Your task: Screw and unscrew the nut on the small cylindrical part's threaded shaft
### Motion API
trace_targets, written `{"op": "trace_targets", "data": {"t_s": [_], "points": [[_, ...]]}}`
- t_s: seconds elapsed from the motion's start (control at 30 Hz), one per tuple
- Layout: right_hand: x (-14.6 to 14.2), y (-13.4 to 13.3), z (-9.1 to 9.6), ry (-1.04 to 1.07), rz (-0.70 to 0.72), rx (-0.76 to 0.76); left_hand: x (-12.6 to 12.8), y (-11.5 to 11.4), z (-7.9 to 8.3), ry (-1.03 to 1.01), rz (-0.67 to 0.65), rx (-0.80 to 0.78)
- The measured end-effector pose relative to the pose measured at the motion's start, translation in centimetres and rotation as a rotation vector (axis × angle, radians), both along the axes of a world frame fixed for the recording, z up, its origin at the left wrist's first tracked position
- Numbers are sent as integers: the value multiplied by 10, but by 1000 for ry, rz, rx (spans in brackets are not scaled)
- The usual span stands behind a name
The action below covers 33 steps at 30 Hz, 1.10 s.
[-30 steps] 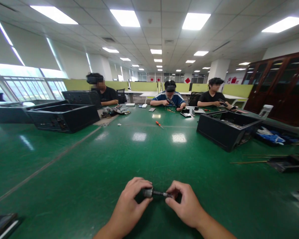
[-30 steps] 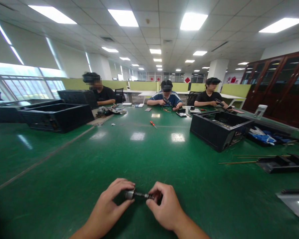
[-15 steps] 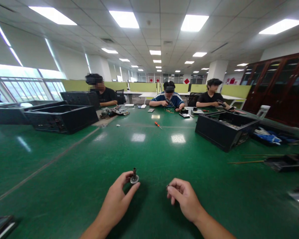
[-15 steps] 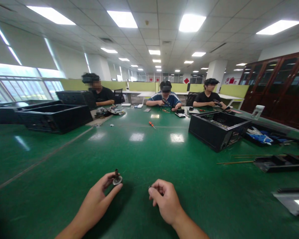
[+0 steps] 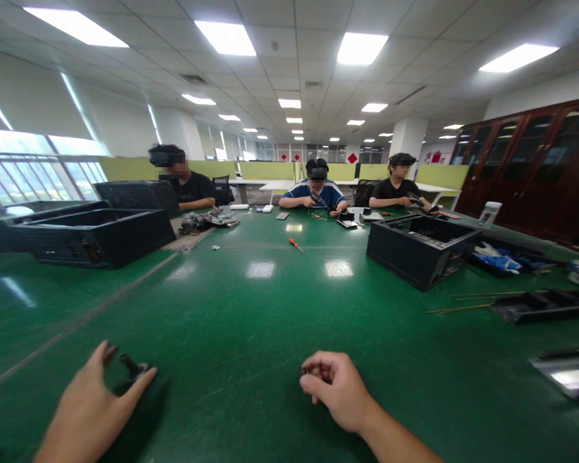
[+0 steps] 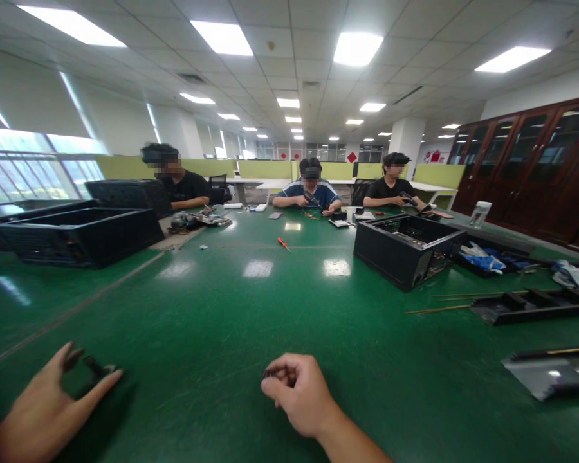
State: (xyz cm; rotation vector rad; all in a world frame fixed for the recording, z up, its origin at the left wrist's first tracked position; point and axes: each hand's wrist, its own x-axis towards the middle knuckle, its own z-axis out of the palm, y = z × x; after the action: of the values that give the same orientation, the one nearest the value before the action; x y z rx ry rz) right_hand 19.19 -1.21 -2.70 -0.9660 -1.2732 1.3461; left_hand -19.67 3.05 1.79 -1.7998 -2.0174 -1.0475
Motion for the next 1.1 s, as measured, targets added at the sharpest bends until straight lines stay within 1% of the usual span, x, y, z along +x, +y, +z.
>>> {"op": "trace_targets", "data": {"t_s": [0.03,0.07,0.1,0.17,0.23,0.27,0.3,0.33,0.4,0.43,0.5,0.53,0.57,0.6,0.67,0.7,0.73,0.77,0.8,0.83,0.9,1.0,1.1], "points": [[-1,-1,1,35,59,-41,16,-7,7,21,-19,-5],[-3,-1,2,70,125,-86,36,-15,13,20,-98,19],[-4,-3,3,97,193,-127,58,-23,17,-2,-260,36],[-5,-6,4,129,294,-176,106,-38,19,-27,-695,-71],[-5,-9,4,158,334,-172,151,-49,15,-95,-1017,-154],[-5,-10,3,176,339,-159,169,-53,12,-167,-1126,-181],[-5,-11,2,196,339,-147,185,-56,9,-262,-1177,-176],[-5,-11,1,215,334,-139,197,-59,6,-354,-1197,-162],[-6,-11,-1,240,328,-135,209,-62,4,-496,-1161,-120],[-6,-11,-2,242,329,-137,210,-64,5,-519,-1130,-116],[-8,-11,-4,229,340,-141,201,-64,11,-480,-1046,-126],[-8,-11,-4,218,346,-145,191,-63,16,-433,-972,-113],[-8,-10,-4,208,348,-149,177,-61,23,-375,-873,-79],[-8,-10,-4,197,349,-155,160,-58,31,-318,-743,-24],[-7,-10,-3,180,343,-166,121,-50,47,-204,-423,94],[-6,-10,-2,172,339,-170,101,-46,54,-164,-246,108],[-6,-10,-2,163,338,-173,82,-43,60,-116,-110,83],[-5,-10,-1,154,340,-176,66,-40,64,-78,-14,58],[-5,-10,-1,147,344,-178,51,-38,66,-44,43,27],[-5,-10,-1,141,349,-181,40,-37,66,-15,65,0],[-5,-10,-1,135,356,-182,27,-35,62,22,66,-27],[-5,-10,-1,126,356,-175,20,-32,52,45,56,-64],[-4,-11,0,106,354,-169,19,-28,48,42,70,-70]]}}
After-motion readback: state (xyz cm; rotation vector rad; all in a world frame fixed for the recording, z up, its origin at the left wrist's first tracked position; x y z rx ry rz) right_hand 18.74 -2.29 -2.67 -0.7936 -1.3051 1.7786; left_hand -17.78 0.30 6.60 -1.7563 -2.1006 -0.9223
